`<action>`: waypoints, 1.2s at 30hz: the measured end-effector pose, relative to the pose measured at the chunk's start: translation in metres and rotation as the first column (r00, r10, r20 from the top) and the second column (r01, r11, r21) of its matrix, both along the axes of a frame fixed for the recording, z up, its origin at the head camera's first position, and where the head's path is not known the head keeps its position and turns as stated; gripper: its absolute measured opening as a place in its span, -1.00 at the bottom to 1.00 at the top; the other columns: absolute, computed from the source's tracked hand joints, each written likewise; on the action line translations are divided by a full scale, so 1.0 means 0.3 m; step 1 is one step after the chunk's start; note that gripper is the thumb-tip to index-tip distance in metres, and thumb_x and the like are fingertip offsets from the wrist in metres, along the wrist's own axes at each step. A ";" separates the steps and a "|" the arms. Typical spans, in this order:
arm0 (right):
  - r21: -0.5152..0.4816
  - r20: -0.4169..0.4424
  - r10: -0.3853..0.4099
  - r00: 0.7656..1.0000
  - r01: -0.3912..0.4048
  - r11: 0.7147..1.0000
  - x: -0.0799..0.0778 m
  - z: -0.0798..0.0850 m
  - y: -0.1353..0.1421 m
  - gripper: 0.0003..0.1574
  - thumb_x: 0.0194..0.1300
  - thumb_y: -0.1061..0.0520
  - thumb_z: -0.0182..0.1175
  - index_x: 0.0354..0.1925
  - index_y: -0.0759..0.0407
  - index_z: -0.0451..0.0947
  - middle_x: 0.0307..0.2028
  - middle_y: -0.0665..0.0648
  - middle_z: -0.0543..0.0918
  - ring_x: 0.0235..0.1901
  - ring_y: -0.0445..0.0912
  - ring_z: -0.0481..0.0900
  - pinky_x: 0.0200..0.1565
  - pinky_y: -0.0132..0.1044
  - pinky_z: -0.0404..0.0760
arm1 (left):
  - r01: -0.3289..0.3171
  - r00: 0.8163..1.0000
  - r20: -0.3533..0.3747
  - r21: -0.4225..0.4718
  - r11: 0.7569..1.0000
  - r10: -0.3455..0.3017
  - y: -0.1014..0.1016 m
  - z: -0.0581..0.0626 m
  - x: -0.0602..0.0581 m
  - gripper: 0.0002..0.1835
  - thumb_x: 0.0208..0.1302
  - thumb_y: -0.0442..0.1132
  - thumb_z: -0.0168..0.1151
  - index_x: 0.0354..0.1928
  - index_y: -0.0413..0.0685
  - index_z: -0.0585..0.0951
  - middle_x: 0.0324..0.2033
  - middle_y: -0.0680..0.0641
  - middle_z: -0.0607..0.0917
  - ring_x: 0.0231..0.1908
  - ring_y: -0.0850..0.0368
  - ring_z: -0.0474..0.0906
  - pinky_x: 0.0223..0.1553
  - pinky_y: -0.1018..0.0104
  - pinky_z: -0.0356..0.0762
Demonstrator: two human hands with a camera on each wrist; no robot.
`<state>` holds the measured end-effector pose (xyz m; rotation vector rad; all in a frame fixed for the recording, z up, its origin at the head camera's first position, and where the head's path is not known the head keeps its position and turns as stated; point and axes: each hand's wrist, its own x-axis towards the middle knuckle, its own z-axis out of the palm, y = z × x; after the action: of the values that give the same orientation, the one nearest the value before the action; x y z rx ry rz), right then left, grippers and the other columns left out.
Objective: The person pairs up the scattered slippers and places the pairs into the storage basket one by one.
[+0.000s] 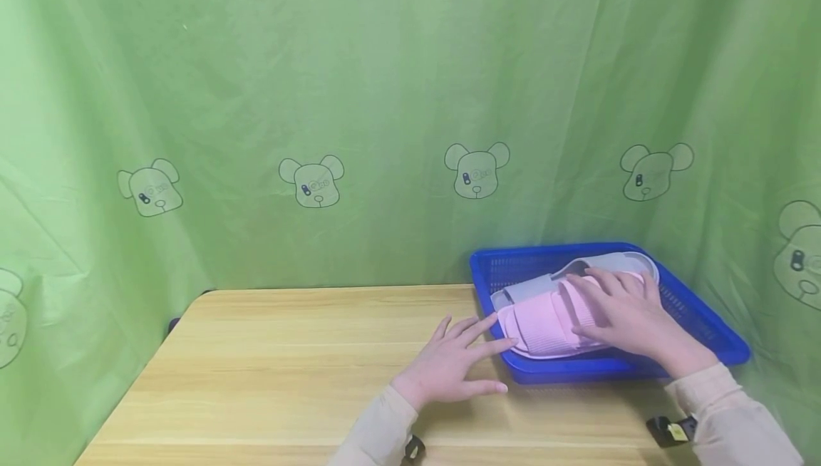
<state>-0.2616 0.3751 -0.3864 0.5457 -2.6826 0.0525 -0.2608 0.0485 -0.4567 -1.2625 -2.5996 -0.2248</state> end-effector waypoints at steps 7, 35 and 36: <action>-0.006 0.010 -0.022 1.000 0.022 1.000 0.009 -0.007 -0.001 0.09 -0.03 -0.36 0.40 0.37 -0.06 0.23 0.26 0.33 0.34 0.17 0.41 0.24 0.23 0.61 -0.23 | -0.001 1.000 0.000 0.001 1.000 0.001 0.000 0.000 0.002 -0.25 0.27 0.50 -0.19 0.47 0.70 -0.08 0.55 0.21 -0.25 0.50 0.04 0.05 0.46 -0.25 -0.03; -0.182 0.011 -0.145 0.989 0.145 0.973 0.023 -0.079 -0.026 -0.11 0.20 -0.39 0.19 0.31 0.03 0.29 0.25 0.36 0.33 0.18 0.47 0.19 0.27 0.58 -0.35 | -0.001 1.000 0.000 0.004 1.000 0.001 0.000 0.000 0.002 -0.26 0.28 0.50 -0.21 0.47 0.66 -0.03 0.56 0.18 -0.18 0.50 0.03 0.07 0.45 -0.26 -0.01; -0.187 0.006 -0.150 0.989 0.148 0.971 0.022 -0.082 -0.027 -0.12 0.21 -0.39 0.19 0.31 0.04 0.29 0.25 0.36 0.34 0.18 0.48 0.19 0.28 0.58 -0.35 | -0.001 1.000 0.001 0.003 1.000 0.001 0.000 0.000 0.002 -0.26 0.28 0.50 -0.21 0.47 0.66 -0.03 0.55 0.19 -0.20 0.50 0.04 0.07 0.45 -0.26 -0.01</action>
<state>-0.2549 0.3670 -0.4112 0.2844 -2.6653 0.2570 -0.2603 0.0485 -0.4568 -1.2599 -2.5993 -0.2293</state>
